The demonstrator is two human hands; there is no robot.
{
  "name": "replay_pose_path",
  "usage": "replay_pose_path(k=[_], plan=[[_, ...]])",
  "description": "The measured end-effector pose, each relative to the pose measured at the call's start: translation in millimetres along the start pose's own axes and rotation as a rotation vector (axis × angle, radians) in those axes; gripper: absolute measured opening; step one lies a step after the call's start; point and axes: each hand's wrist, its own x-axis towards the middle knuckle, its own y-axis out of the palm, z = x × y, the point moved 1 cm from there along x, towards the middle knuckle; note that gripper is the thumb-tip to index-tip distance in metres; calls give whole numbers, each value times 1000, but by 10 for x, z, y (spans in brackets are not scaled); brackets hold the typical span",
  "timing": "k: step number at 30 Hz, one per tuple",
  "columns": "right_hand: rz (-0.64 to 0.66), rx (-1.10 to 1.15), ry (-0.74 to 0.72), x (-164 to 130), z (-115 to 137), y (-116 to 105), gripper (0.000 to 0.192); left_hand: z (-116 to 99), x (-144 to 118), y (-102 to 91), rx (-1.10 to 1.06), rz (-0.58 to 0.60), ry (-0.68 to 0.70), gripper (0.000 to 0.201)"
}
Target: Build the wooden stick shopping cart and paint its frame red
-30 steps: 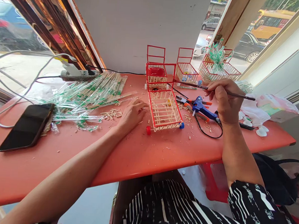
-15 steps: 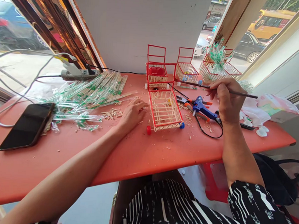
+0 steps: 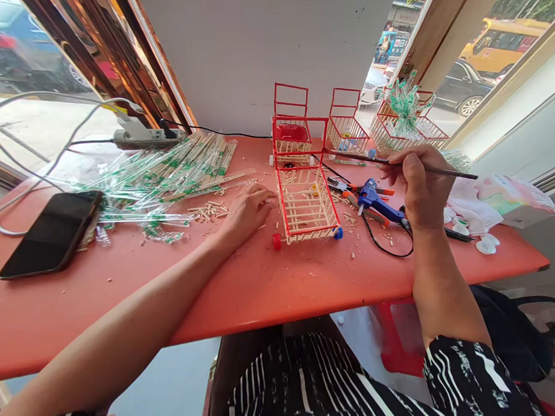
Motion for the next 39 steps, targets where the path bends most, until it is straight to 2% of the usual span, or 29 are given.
replay_pose_path(k=[7, 13, 23, 30, 39], plan=[[-50, 40, -22, 14, 0, 6, 40, -1, 1, 4, -2, -2, -12, 35], [-30, -3, 29, 8, -1, 0, 44, 9, 1, 5, -14, -1, -2, 34], [-47, 55, 31, 5, -5, 0, 35, -3, 3, -3, -5, 2, -10, 34], [-63, 34, 50, 15, -46, -20, 43, -8, 0, -1, -10, 9, -18, 35], [-57, 33, 33, 11, -27, -4, 43, -18, -1, -10, 13, 18, -22, 37]])
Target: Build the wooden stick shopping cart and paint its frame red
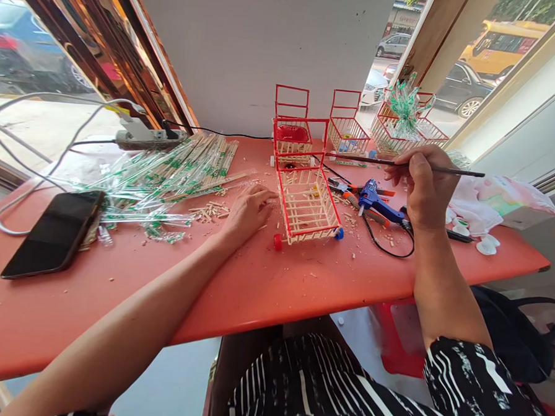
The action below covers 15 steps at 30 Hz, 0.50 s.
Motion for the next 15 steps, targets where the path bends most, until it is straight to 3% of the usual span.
replay_pose_path(k=[6, 15], plan=[[56, -21, 18, -27, -24, -23, 45, 1, 4, -1, -9, -4, -5, 34], [36, -73, 10, -42, 24, -33, 45, 26, 8, 17, -22, -10, 6, 33]])
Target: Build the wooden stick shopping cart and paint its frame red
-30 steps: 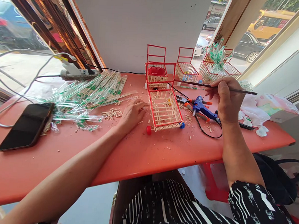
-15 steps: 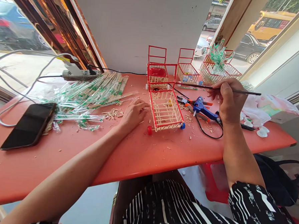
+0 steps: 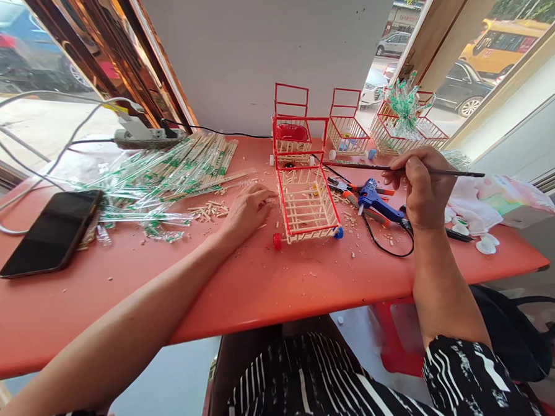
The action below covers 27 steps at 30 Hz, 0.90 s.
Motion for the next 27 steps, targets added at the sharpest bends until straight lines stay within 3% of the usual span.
replay_pose_path(k=[19, 27], plan=[[93, -9, 24, 4, -16, 19, 48, 12, -2, 6, 15, -7, 1, 34], [70, 1, 27, 8, -26, -49, 48, 7, -5, 11, 4, -11, 0, 33]])
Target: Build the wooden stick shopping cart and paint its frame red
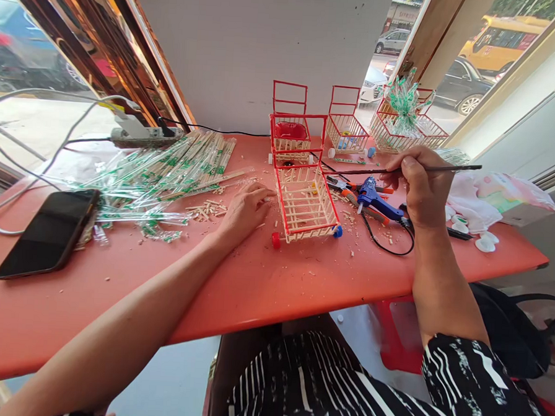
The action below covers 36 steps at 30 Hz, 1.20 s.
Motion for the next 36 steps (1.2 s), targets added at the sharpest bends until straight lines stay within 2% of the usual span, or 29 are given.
replay_pose_path(k=[5, 9, 14, 20, 29, 36], plan=[[-8, 42, -8, 17, -21, -50, 42, 5, -1, 2, -17, -6, 2, 33], [-5, 86, -55, 21, 22, -7, 39, 7, -3, 0, -27, -3, 14, 33], [57, 11, -11, 15, 39, 63, 45, 18, -2, 4, -15, -5, 20, 33], [82, 11, 9, 11, 39, 30, 44, 26, 3, 9, 15, 5, 19, 33], [9, 140, -28, 35, 92, -4, 26, 18, -3, -3, 15, 4, 22, 34], [37, 188, -9, 25, 120, -10, 20, 8, -2, -1, 9, -5, 10, 33]])
